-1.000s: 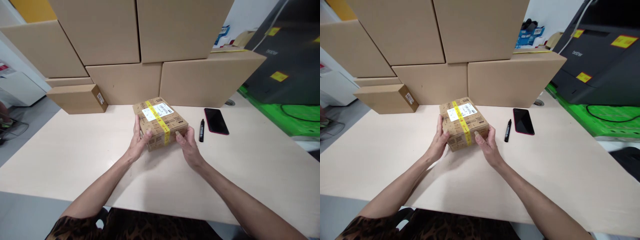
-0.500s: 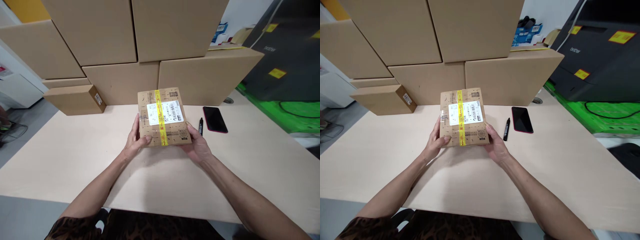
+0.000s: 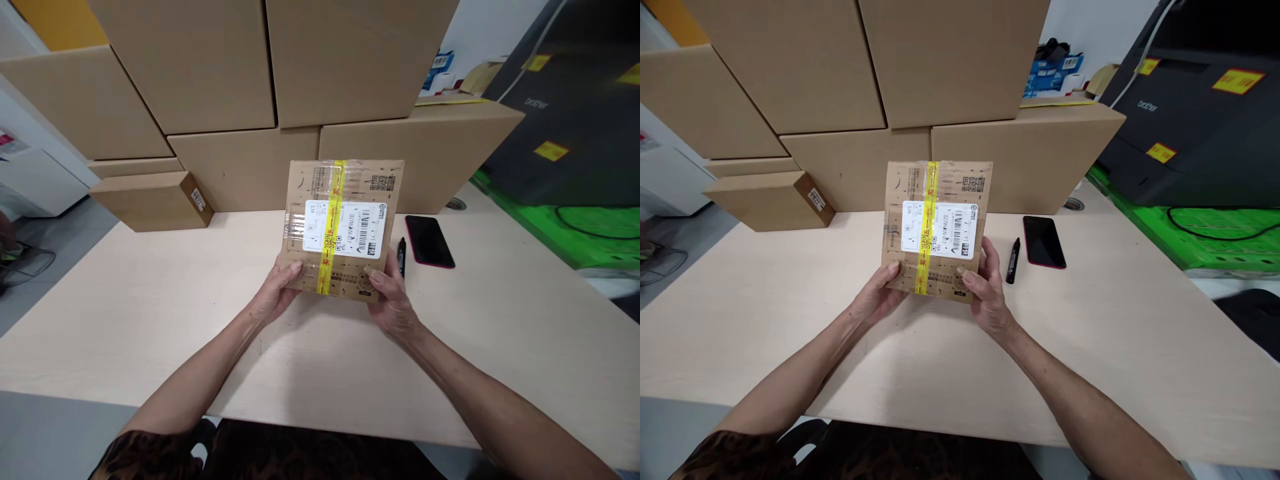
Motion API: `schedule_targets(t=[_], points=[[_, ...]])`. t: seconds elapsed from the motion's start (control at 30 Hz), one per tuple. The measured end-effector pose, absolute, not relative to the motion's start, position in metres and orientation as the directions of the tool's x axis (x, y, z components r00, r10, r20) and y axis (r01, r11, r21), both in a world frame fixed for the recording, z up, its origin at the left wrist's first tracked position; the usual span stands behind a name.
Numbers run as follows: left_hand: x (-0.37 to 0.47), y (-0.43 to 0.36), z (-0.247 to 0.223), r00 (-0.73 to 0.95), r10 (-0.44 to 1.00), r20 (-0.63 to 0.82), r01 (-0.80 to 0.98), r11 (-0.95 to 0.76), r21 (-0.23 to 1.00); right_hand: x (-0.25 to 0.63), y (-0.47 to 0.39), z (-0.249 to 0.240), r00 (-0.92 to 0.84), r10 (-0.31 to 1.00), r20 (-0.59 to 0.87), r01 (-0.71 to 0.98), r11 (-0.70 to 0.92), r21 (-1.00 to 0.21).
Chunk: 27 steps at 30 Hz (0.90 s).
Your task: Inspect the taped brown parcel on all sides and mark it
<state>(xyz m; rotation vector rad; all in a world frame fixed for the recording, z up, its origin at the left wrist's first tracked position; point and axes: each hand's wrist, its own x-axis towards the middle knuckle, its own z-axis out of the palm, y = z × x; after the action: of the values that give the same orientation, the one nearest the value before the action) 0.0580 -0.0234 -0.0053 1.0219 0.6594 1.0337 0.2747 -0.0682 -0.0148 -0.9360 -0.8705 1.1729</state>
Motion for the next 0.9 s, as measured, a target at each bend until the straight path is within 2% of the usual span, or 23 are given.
schedule_targets(t=[0.1,0.23,0.3,0.37,0.47,0.6,0.77,0.9], points=[[0.055,-0.019,-0.003,0.384,0.923,0.000,-0.359,0.149,0.921,0.274,-0.067,-0.015,0.106,0.991,0.077,-0.376,0.111,-0.920],[0.044,-0.011,-0.003,0.269,0.961,0.067,-0.277,0.010,0.961,0.274,-0.062,-0.012,0.037,0.997,0.067,-0.373,0.076,-0.925],[0.038,-0.008,-0.005,0.169,0.978,0.121,-0.158,-0.094,0.983,0.275,-0.059,-0.010,0.057,0.995,0.083,-0.347,0.097,-0.933],[0.033,-0.005,-0.008,0.087,0.966,0.244,0.031,-0.247,0.969,0.278,-0.057,-0.009,0.082,0.992,0.096,-0.336,0.118,-0.934],[0.028,-0.003,-0.013,0.088,0.861,0.502,0.286,-0.504,0.815,0.284,-0.054,-0.009,0.113,0.992,0.048,-0.358,0.086,-0.930],[0.025,-0.002,-0.013,0.192,0.646,0.739,0.421,-0.734,0.533,0.292,-0.050,-0.014,0.181,0.983,-0.028,-0.446,0.057,-0.893],[0.026,0.000,-0.007,0.295,0.456,0.840,0.477,-0.832,0.284,0.303,-0.044,-0.013,0.254,0.967,-0.032,-0.472,0.095,-0.876],[0.024,0.008,-0.010,0.381,0.293,0.877,0.404,-0.906,0.128,0.308,-0.043,-0.001,0.254,0.966,-0.053,-0.433,0.065,-0.899]])
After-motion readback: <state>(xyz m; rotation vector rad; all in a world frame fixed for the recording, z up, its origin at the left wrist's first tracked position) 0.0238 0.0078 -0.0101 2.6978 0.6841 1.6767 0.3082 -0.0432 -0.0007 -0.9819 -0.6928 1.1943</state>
